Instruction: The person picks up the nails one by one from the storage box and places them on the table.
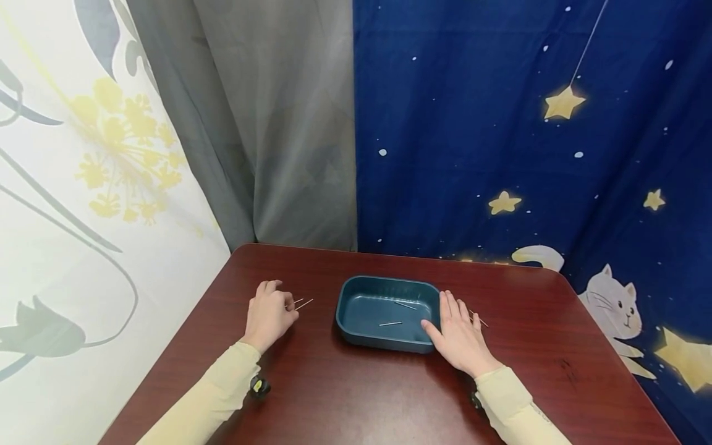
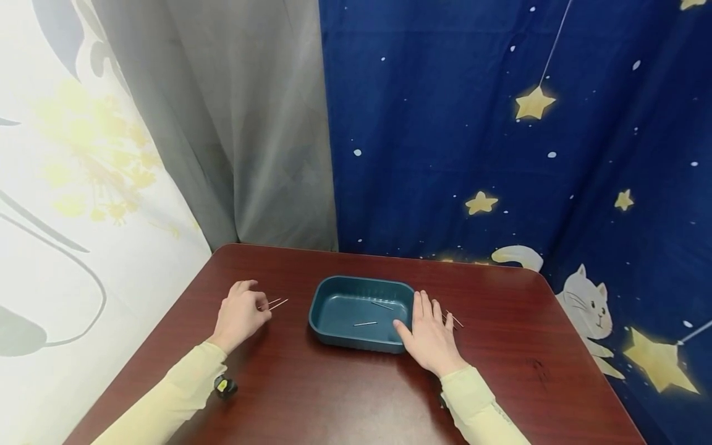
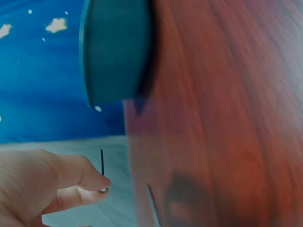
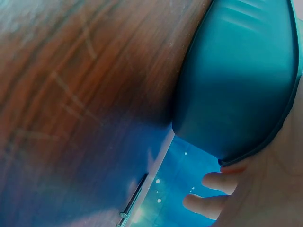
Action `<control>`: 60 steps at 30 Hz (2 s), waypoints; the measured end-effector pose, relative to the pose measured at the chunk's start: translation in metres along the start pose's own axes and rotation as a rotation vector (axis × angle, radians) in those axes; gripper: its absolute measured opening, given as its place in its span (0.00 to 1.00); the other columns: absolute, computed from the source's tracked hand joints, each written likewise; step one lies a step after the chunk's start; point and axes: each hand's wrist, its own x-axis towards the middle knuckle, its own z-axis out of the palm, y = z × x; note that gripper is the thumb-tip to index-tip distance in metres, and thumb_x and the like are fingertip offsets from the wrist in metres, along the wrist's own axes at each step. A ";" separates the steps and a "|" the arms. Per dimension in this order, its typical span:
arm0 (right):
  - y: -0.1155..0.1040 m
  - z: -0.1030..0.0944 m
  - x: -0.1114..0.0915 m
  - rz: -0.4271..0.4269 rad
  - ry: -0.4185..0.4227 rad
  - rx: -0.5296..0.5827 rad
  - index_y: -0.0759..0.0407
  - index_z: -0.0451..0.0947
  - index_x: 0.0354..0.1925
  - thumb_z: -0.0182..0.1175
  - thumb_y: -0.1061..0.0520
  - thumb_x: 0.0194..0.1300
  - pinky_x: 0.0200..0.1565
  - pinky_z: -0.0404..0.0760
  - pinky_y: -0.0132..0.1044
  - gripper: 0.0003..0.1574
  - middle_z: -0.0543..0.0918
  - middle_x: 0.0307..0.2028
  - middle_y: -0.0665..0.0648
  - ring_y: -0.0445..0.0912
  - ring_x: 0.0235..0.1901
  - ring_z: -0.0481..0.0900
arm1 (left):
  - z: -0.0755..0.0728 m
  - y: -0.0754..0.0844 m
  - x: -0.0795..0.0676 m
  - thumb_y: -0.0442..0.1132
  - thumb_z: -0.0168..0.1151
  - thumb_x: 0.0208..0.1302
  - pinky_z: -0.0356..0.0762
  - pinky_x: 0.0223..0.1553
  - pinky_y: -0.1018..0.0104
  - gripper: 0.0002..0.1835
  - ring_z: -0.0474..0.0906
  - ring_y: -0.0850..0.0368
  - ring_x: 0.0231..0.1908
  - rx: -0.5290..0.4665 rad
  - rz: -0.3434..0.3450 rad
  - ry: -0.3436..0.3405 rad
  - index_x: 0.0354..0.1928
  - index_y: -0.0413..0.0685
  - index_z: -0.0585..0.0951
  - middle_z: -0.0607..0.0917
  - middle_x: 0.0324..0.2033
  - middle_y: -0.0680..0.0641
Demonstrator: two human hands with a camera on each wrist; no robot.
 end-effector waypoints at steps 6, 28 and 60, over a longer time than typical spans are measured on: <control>0.000 0.000 0.000 0.004 -0.008 0.003 0.64 0.45 0.79 0.47 0.27 0.72 0.65 0.48 0.74 0.58 0.50 0.78 0.66 0.68 0.73 0.51 | 0.008 -0.022 -0.003 0.37 0.75 0.50 0.74 0.39 0.34 0.17 0.66 0.33 0.61 0.033 -0.050 -0.063 0.14 0.58 0.76 0.78 0.56 0.31; 0.000 0.000 0.000 -0.004 -0.004 0.006 0.65 0.44 0.79 0.48 0.29 0.73 0.65 0.49 0.74 0.57 0.50 0.78 0.66 0.68 0.73 0.51 | 0.021 -0.043 0.004 0.34 0.70 0.49 0.71 0.39 0.34 0.14 0.69 0.31 0.55 0.025 -0.097 -0.107 0.15 0.58 0.78 0.79 0.51 0.33; 0.000 -0.001 -0.001 -0.005 -0.005 0.003 0.66 0.45 0.79 0.43 0.25 0.72 0.65 0.49 0.74 0.59 0.50 0.78 0.66 0.68 0.73 0.53 | 0.017 -0.008 0.016 0.38 0.72 0.55 0.72 0.44 0.32 0.05 0.70 0.33 0.60 -0.005 -0.022 -0.034 0.25 0.53 0.84 0.79 0.57 0.34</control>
